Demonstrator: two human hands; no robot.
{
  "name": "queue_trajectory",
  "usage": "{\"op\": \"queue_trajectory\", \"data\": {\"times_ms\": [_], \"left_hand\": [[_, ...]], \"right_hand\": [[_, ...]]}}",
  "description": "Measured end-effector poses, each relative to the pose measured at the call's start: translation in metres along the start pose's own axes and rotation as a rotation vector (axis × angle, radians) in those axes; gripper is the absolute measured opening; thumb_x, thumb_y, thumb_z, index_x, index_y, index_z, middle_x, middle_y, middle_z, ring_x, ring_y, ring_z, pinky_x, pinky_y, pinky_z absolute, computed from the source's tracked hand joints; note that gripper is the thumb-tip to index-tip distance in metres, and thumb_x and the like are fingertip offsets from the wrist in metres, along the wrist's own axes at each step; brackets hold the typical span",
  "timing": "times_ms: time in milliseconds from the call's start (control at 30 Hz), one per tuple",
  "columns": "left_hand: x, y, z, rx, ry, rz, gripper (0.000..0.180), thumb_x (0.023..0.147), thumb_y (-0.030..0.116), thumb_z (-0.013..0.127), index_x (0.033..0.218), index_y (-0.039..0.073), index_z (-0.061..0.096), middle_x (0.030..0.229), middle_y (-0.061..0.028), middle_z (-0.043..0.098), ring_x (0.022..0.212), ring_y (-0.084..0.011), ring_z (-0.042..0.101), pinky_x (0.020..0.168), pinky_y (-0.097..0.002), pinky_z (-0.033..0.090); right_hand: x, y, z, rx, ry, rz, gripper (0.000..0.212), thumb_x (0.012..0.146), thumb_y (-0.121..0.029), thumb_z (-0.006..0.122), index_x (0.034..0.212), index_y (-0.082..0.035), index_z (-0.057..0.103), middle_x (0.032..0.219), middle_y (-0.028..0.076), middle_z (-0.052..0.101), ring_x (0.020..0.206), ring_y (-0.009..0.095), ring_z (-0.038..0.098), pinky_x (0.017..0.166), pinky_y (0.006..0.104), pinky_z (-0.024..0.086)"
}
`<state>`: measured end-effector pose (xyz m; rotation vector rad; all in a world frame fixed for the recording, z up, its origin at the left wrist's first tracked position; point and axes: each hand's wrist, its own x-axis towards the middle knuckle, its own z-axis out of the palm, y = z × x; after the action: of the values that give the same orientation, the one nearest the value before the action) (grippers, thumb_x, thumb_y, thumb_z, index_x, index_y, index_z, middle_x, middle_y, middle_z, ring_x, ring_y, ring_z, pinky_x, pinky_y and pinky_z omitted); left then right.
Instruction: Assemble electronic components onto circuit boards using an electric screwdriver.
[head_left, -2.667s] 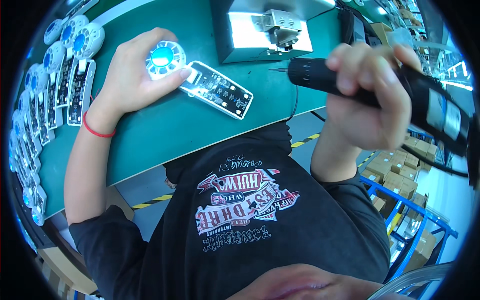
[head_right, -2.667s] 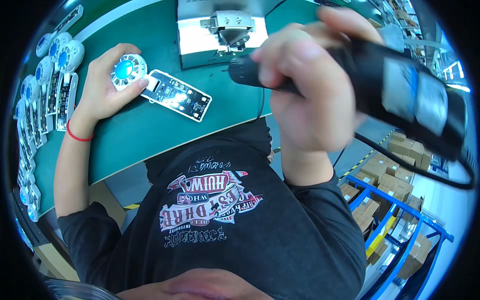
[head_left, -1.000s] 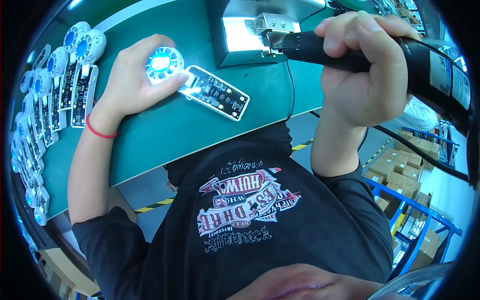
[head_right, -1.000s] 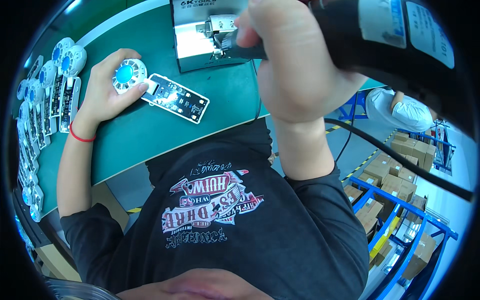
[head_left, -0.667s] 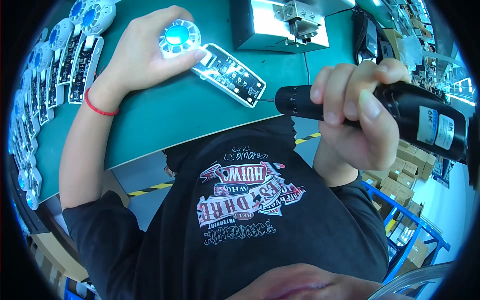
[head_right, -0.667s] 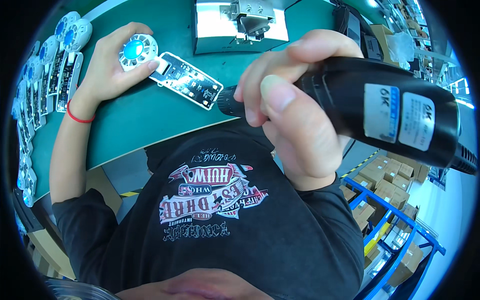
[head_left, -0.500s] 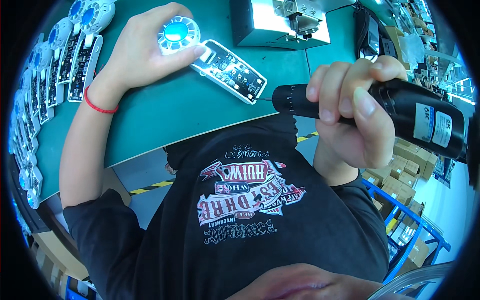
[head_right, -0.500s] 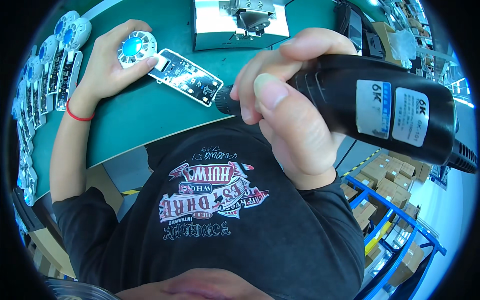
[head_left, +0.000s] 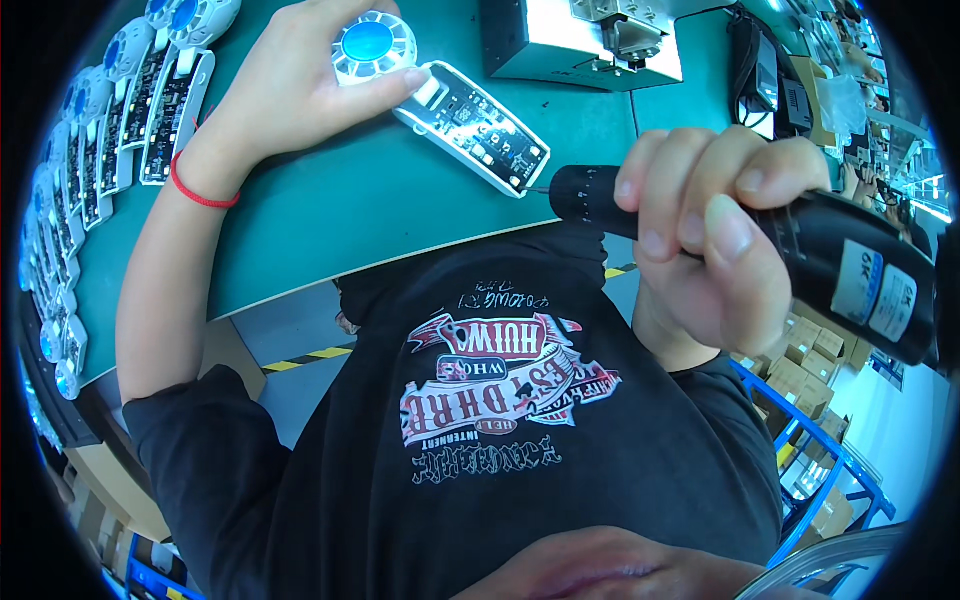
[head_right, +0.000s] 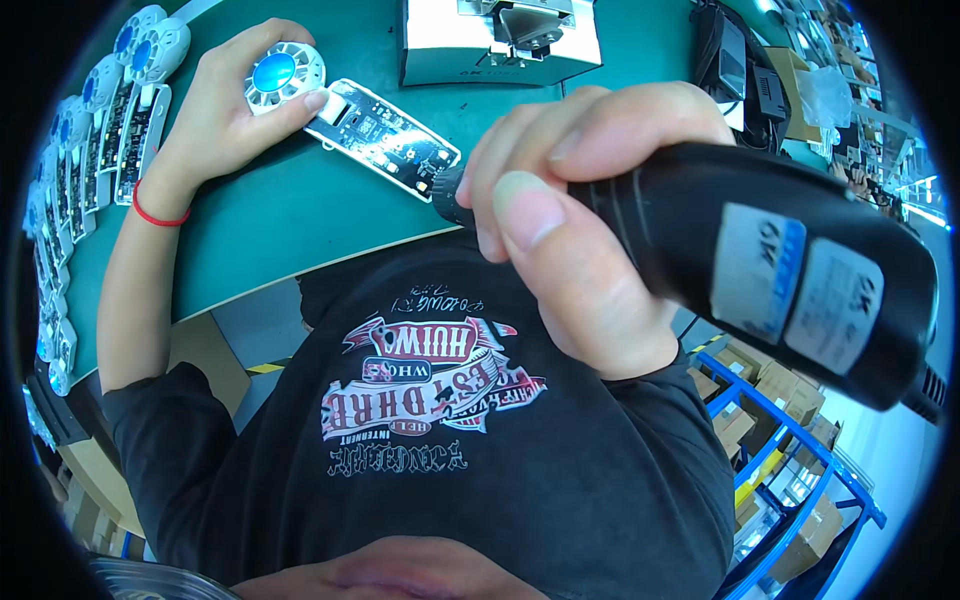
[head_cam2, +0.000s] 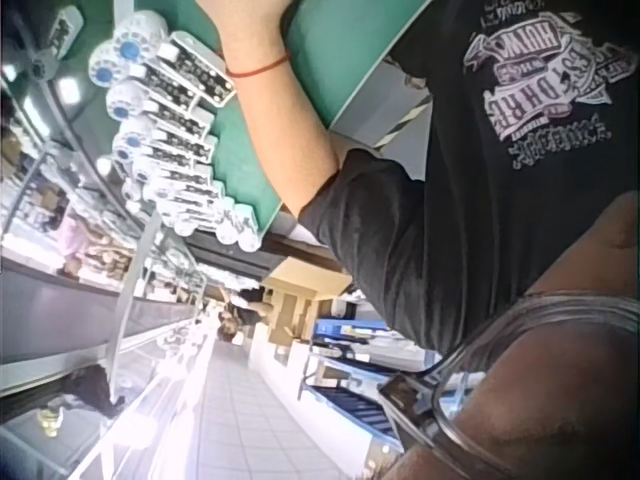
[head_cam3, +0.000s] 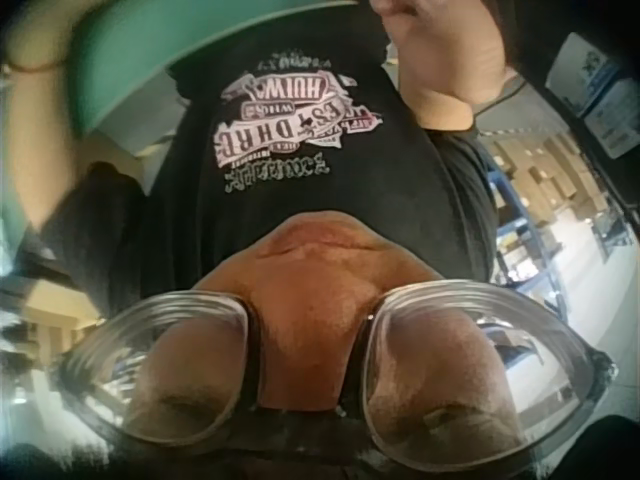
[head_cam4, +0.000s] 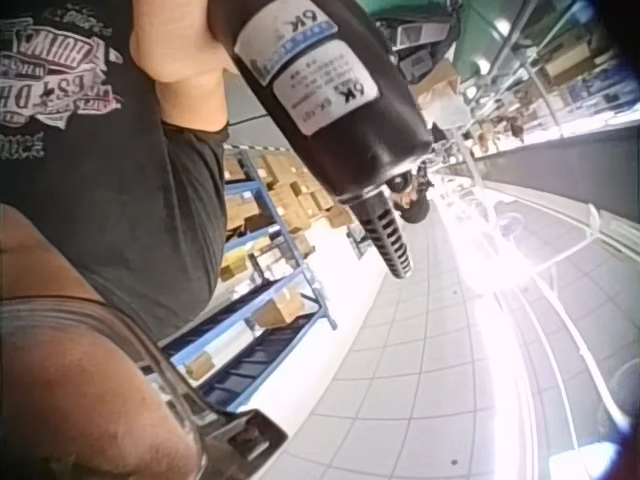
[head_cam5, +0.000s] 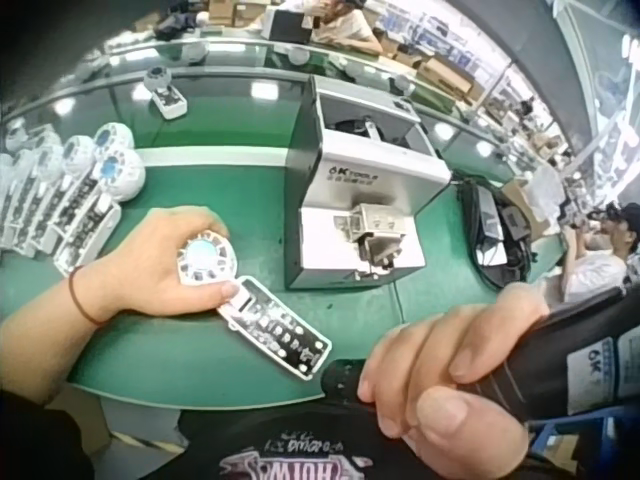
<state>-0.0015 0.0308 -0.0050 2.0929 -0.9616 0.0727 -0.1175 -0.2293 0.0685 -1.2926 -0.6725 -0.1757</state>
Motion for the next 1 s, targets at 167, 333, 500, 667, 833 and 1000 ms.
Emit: {"op": "queue_trajectory", "data": {"times_ms": [167, 333, 500, 667, 833, 1000], "left_hand": [[-0.005, -0.002, -0.006, 0.077, -0.011, -0.024, 0.045, 0.079, 0.029, 0.078, 0.112, 0.002, 0.063, 0.097, -0.0141, 0.068, 0.074, -0.0218, 0.065, 0.065, -0.0284, 0.052], [0.003, 0.007, -0.005, 0.117, 0.029, -0.026, 0.043, 0.078, 0.026, 0.078, 0.11, 0.001, 0.063, 0.095, -0.0135, 0.068, 0.071, -0.0216, 0.063, 0.066, -0.03, 0.051], [-0.003, 0.041, -0.049, 0.265, -0.105, -0.041, 0.047, 0.068, 0.034, 0.082, 0.098, 0.002, 0.066, 0.086, -0.0141, 0.068, 0.066, -0.0302, 0.061, 0.064, -0.036, 0.049], [0.024, 0.052, -0.126, 0.308, -0.124, -0.217, 0.05, 0.07, 0.036, 0.08, 0.103, 0.0, 0.067, 0.087, -0.0149, 0.07, 0.071, -0.0287, 0.064, 0.069, -0.0354, 0.052], [0.073, -0.053, -0.167, 0.537, 0.256, -0.635, 0.068, 0.08, 0.054, 0.072, 0.112, -0.006, 0.065, 0.097, -0.0151, 0.07, 0.079, -0.022, 0.065, 0.069, -0.0315, 0.054], [0.138, -0.122, -0.147, 0.464, -0.09, -0.939, 0.067, 0.093, 0.057, 0.053, 0.109, -0.006, 0.066, 0.1, -0.0185, 0.069, 0.083, -0.0283, 0.067, 0.074, -0.035, 0.056]], "right_hand": [[0.004, 0.003, 0.009, 0.001, -0.024, 0.052, 0.031, 0.084, -0.007, 0.053, 0.115, -0.009, 0.052, 0.074, 0.002, 0.055, 0.059, 0.014, 0.054, 0.068, 0.0334, 0.047], [0.015, -0.043, -0.051, 0.333, 0.091, -0.13, 0.033, 0.084, -0.007, 0.055, 0.117, -0.006, 0.052, 0.073, 0.0, 0.051, 0.06, 0.01, 0.05, 0.066, 0.0302, 0.043], [-0.021, -0.008, -0.12, 0.629, 0.38, 0.128, 0.025, 0.09, -0.009, 0.051, 0.114, -0.002, 0.052, 0.07, -0.002, 0.044, 0.057, 0.009, 0.043, 0.062, 0.0297, 0.039], [-0.077, 0.029, -0.153, 0.922, 0.558, 0.16, 0.02, 0.095, -0.008, 0.047, 0.114, -0.002, 0.05, 0.072, -0.001, 0.043, 0.057, 0.009, 0.042, 0.063, 0.0296, 0.039], [-0.065, 0.026, -0.146, 0.822, 0.499, 0.191, 0.02, 0.095, -0.009, 0.048, 0.115, -0.003, 0.048, 0.072, 0.001, 0.043, 0.057, 0.01, 0.042, 0.063, 0.0298, 0.04], [-0.071, 0.029, -0.154, 0.8, 0.501, 0.173, 0.021, 0.095, -0.009, 0.048, 0.116, -0.004, 0.047, 0.072, 0.002, 0.043, 0.058, 0.011, 0.043, 0.064, 0.0296, 0.041]]}}
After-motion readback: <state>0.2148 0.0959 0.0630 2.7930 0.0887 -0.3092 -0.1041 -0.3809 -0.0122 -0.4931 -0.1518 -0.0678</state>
